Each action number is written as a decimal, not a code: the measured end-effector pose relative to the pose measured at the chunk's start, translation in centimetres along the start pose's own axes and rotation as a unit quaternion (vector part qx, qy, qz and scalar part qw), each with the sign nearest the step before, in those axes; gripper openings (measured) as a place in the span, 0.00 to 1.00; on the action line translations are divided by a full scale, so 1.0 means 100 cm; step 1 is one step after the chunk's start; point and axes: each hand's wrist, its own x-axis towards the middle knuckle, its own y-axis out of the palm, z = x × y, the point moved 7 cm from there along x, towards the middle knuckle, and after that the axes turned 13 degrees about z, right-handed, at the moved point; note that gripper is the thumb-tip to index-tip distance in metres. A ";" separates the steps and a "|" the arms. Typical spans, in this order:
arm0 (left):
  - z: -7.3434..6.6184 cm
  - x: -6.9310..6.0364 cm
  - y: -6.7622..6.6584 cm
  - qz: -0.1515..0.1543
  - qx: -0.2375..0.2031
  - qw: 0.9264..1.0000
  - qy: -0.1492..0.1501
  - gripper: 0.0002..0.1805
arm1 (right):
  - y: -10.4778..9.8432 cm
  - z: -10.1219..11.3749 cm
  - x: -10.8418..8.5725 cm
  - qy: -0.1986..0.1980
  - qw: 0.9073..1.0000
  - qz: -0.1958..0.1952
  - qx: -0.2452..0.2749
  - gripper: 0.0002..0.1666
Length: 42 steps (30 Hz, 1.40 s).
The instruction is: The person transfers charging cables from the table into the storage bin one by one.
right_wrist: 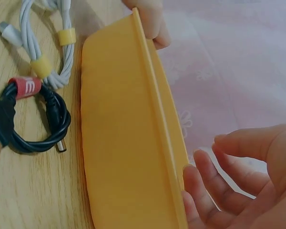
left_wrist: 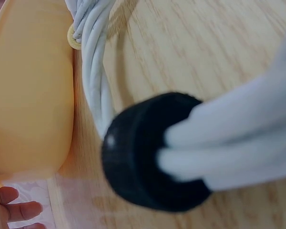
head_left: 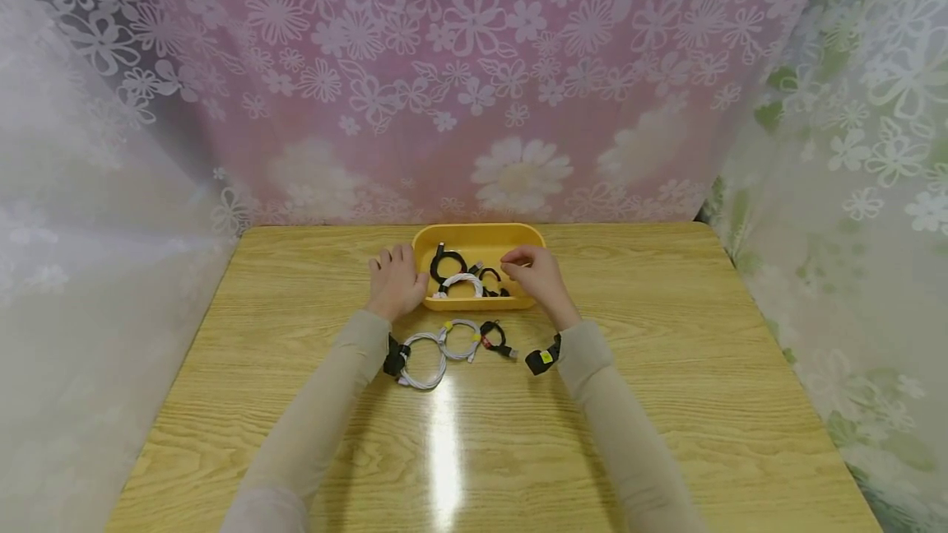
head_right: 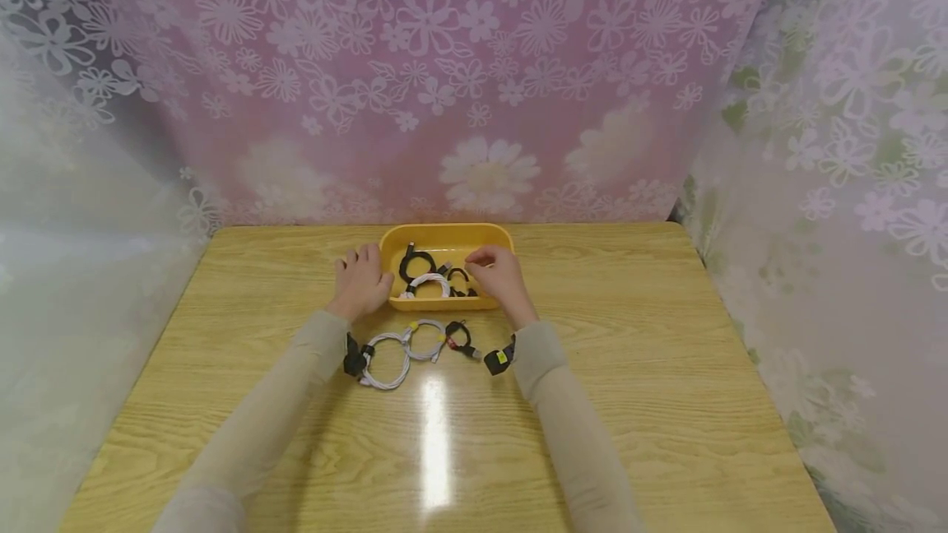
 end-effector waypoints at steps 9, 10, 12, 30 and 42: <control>0.001 0.001 0.001 -0.004 0.002 1.000 0.002 0.11 | 0.002 0.003 -0.013 -0.014 0.999 -0.008 0.028 0.08; 0.001 0.002 0.001 -0.003 0.001 1.000 0.002 0.11 | 0.003 0.004 -0.015 -0.019 0.999 -0.008 0.032 0.08; 0.001 0.001 0.002 0.000 -0.001 1.000 0.002 0.11 | 0.004 0.004 -0.018 -0.028 0.999 -0.007 0.042 0.10; 0.000 0.001 0.000 0.002 -0.001 1.000 -0.001 0.12 | 0.013 0.006 -0.061 -0.060 0.987 -0.010 0.146 0.10; -0.001 0.001 -0.001 -0.009 0.014 1.000 0.006 0.10 | 0.034 -0.033 -0.068 0.004 0.989 -0.023 0.144 0.12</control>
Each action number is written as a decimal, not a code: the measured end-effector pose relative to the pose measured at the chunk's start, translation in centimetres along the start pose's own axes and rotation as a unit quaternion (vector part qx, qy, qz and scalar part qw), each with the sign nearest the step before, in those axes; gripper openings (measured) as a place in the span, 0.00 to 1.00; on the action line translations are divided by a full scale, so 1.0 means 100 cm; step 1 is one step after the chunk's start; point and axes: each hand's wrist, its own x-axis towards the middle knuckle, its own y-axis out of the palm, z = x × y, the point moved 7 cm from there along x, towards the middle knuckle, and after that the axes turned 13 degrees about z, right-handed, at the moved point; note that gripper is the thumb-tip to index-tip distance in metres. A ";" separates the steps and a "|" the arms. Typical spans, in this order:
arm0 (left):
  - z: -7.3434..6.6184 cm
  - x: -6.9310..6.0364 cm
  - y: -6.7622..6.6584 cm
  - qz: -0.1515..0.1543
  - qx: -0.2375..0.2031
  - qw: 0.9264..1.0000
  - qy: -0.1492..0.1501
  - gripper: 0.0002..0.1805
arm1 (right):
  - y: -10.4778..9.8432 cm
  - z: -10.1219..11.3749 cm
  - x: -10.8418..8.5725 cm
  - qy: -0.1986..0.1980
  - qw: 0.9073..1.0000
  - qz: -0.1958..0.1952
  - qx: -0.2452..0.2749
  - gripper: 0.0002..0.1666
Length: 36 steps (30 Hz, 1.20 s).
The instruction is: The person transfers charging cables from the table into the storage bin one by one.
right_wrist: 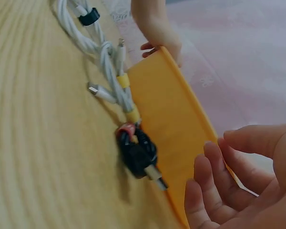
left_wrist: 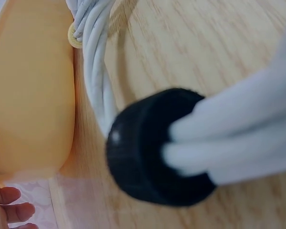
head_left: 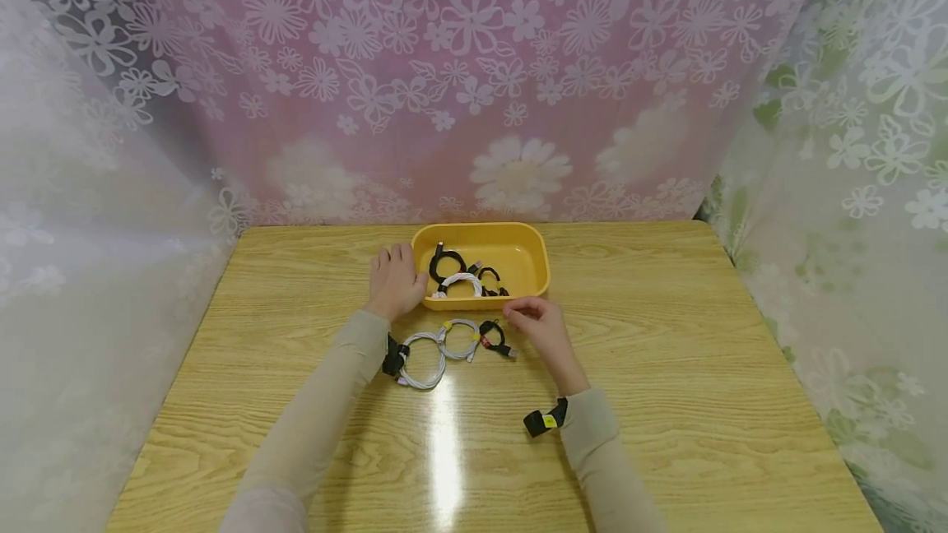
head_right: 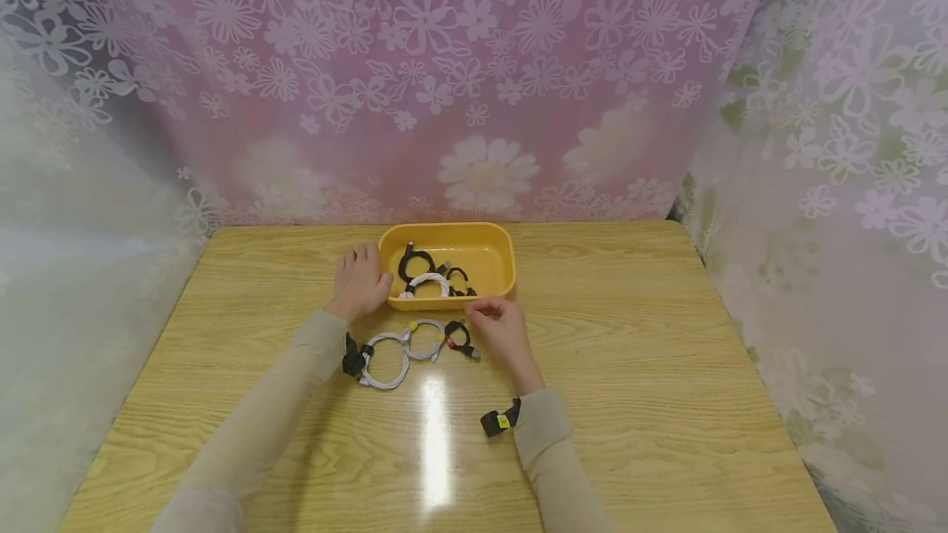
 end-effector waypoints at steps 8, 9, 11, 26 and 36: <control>0.000 0.000 0.000 0.009 0.004 1.000 0.002 0.10 | 0.004 0.001 -0.006 0.022 1.000 0.006 -0.009 0.13; 0.000 0.000 0.000 0.010 0.004 1.000 0.003 0.10 | 0.004 -0.003 -0.004 0.024 1.000 0.002 -0.009 0.12; 0.001 0.001 0.001 0.009 0.006 1.000 0.004 0.10 | 0.003 -0.013 -0.001 0.023 1.000 -0.006 -0.016 0.12; 0.002 0.002 0.002 0.006 0.003 1.000 0.005 0.10 | 0.012 -0.031 0.006 0.031 0.996 -0.025 -0.084 0.10; 0.003 0.002 0.003 -0.001 -0.003 1.000 0.011 0.10 | 0.017 -0.034 0.006 0.015 0.991 -0.020 -0.133 0.10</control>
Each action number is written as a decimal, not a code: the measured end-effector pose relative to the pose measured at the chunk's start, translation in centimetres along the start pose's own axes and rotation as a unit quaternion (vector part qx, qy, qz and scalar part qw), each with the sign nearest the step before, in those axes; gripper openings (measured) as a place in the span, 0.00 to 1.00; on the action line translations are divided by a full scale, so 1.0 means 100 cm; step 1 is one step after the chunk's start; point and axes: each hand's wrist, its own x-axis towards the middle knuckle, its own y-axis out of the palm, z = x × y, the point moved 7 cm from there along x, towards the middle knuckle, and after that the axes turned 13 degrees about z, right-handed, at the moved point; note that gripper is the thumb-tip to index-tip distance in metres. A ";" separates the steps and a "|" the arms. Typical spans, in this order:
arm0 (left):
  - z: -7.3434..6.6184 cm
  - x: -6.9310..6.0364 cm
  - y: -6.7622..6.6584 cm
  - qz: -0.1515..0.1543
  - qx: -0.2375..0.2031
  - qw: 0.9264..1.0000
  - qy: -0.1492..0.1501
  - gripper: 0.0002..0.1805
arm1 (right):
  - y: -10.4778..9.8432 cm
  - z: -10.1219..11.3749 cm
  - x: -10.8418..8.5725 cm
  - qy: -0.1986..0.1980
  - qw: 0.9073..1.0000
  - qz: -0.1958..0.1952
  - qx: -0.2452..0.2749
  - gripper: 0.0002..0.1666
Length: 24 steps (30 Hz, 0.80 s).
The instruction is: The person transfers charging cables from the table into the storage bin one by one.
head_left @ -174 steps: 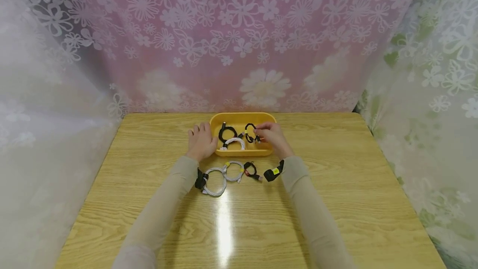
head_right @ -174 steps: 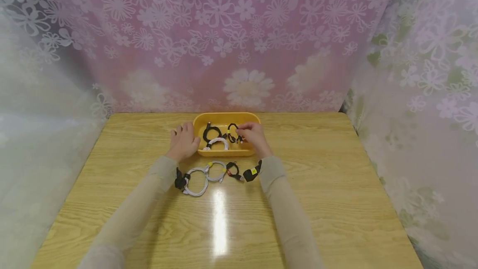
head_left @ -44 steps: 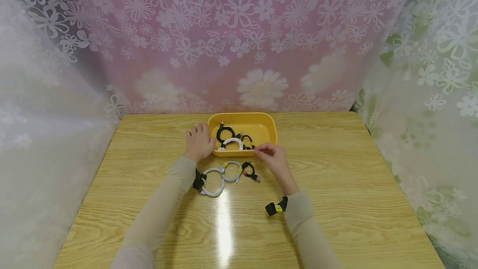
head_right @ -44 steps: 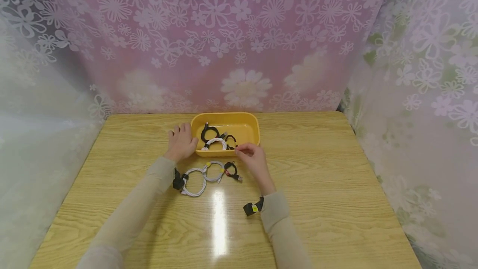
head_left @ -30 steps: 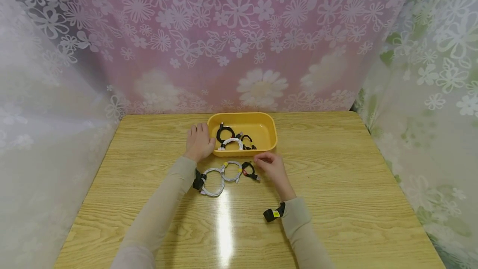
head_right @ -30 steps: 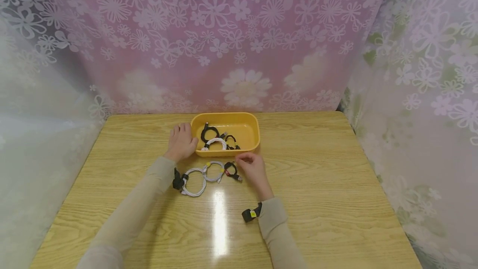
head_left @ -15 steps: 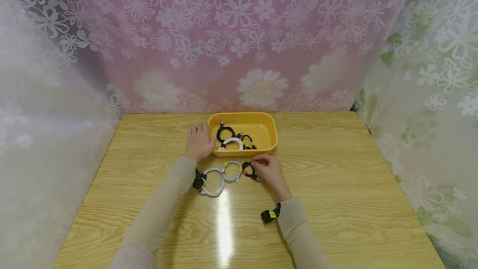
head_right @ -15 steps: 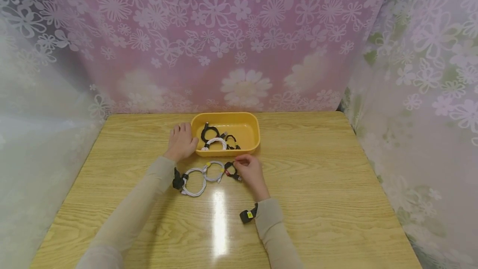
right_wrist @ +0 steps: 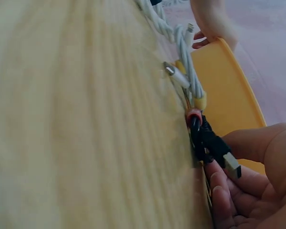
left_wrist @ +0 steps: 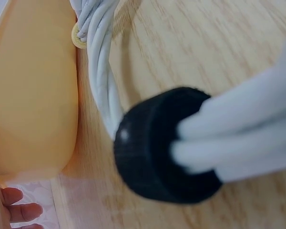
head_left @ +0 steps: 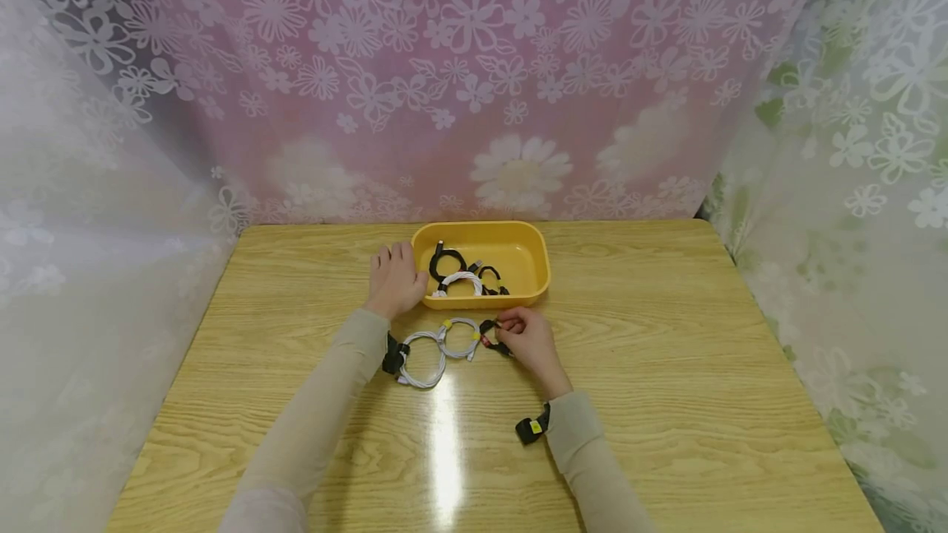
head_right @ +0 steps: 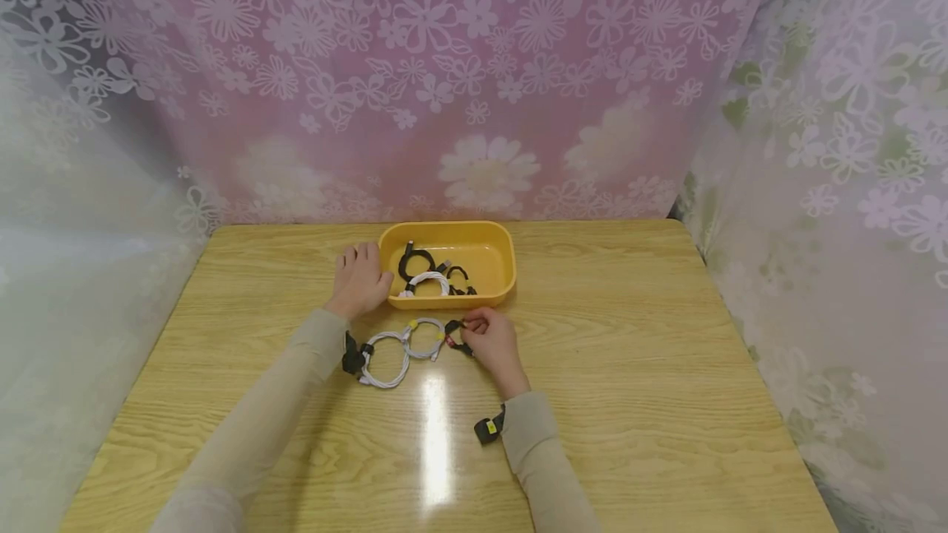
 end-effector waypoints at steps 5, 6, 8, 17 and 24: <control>0.000 0.000 0.001 0.004 -0.004 1.000 -0.001 0.10 | 0.001 0.000 -0.002 -0.014 1.000 -0.010 -0.009 0.10; 0.000 0.000 0.001 0.005 -0.004 1.000 -0.002 0.10 | 0.002 0.000 -0.002 -0.014 1.000 -0.012 -0.009 0.10; 0.000 0.000 0.000 0.007 -0.005 1.000 -0.004 0.10 | 0.002 -0.002 -0.002 -0.011 1.000 -0.015 -0.013 0.10; -0.001 -0.001 0.000 0.011 -0.004 1.000 -0.008 0.10 | 0.002 -0.005 -0.004 0.003 1.000 -0.021 -0.008 0.08; -0.001 0.000 0.000 0.015 -0.004 1.000 -0.012 0.10 | 0.001 -0.004 -0.007 0.001 1.000 -0.023 0.008 0.07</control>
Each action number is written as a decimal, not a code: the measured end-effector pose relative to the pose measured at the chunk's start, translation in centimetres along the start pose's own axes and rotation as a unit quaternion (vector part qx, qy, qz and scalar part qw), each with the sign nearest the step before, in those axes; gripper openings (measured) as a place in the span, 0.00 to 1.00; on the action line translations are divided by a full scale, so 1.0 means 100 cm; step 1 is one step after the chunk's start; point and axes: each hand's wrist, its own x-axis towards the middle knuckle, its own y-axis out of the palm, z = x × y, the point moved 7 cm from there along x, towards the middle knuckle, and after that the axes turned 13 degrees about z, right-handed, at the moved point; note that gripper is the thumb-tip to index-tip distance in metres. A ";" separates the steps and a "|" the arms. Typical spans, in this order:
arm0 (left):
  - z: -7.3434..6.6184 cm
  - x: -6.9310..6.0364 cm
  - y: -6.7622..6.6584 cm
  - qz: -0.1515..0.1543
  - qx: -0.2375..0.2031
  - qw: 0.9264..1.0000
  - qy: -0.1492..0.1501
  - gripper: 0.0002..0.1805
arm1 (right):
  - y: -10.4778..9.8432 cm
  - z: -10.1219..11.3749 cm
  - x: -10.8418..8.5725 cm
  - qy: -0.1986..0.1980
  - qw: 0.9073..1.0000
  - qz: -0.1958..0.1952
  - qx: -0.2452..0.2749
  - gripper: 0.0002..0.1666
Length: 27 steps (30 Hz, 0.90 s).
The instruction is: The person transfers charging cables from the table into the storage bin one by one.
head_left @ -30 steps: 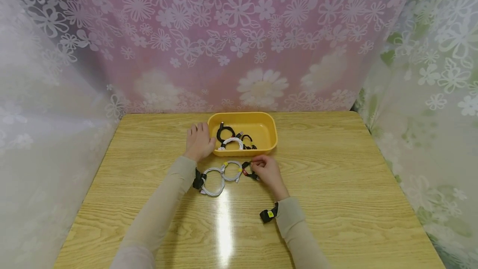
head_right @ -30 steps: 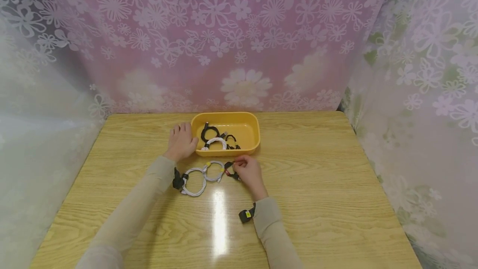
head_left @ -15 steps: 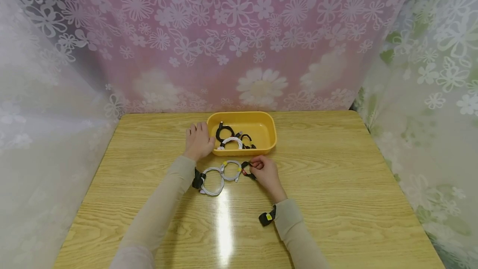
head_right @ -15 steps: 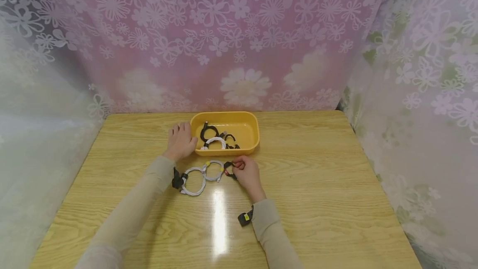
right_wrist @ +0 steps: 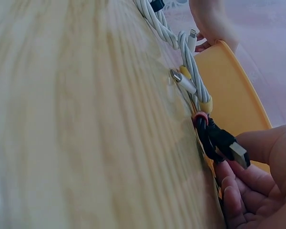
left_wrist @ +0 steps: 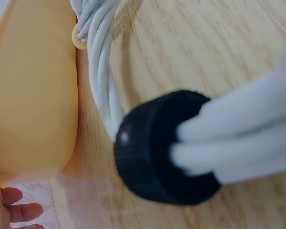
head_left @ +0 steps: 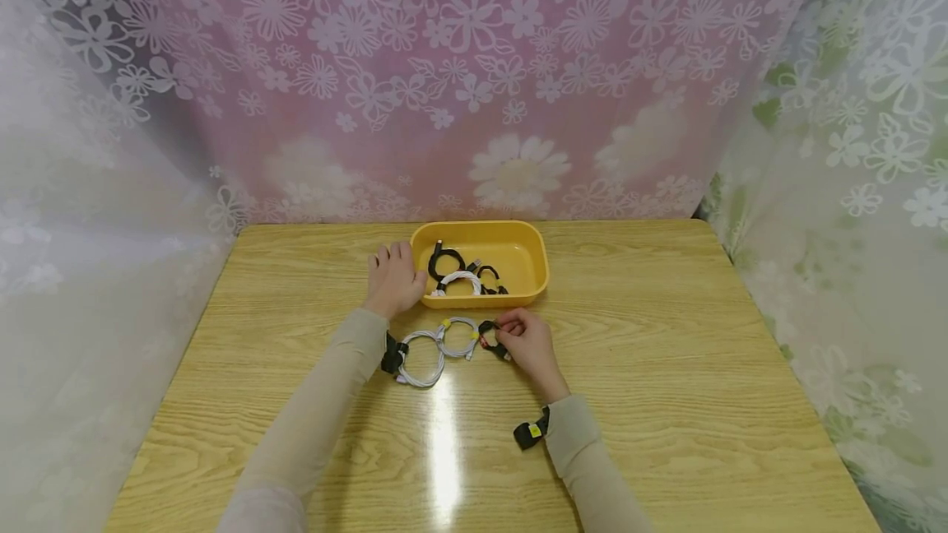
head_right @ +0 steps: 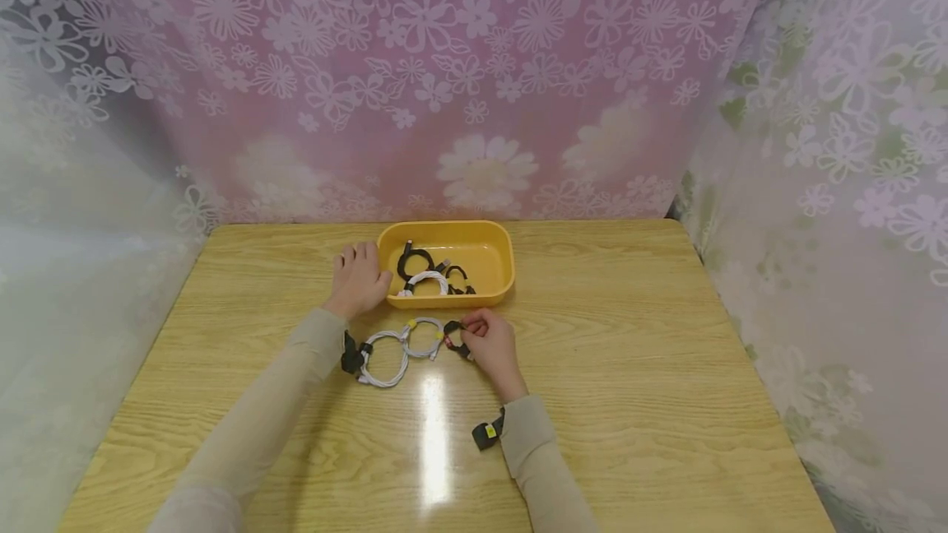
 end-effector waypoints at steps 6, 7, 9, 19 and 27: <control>0.000 0.001 0.001 0.006 -0.001 1.000 -0.004 0.11 | -0.001 -0.001 0.000 -0.005 1.000 0.006 0.014 0.06; 0.000 0.000 0.000 0.007 -0.001 1.000 -0.005 0.11 | -0.001 -0.002 0.000 -0.005 1.000 0.007 0.016 0.06; -0.001 0.000 0.000 0.008 0.000 1.000 -0.007 0.11 | -0.001 -0.002 0.000 -0.003 1.000 0.009 0.023 0.06; -0.002 -0.001 -0.001 0.009 0.003 1.000 -0.009 0.11 | -0.002 -0.007 0.001 0.019 0.998 0.013 0.065 0.06; 0.000 0.000 0.000 0.007 0.001 1.000 -0.007 0.11 | -0.006 -0.008 0.000 0.033 0.996 0.011 0.086 0.07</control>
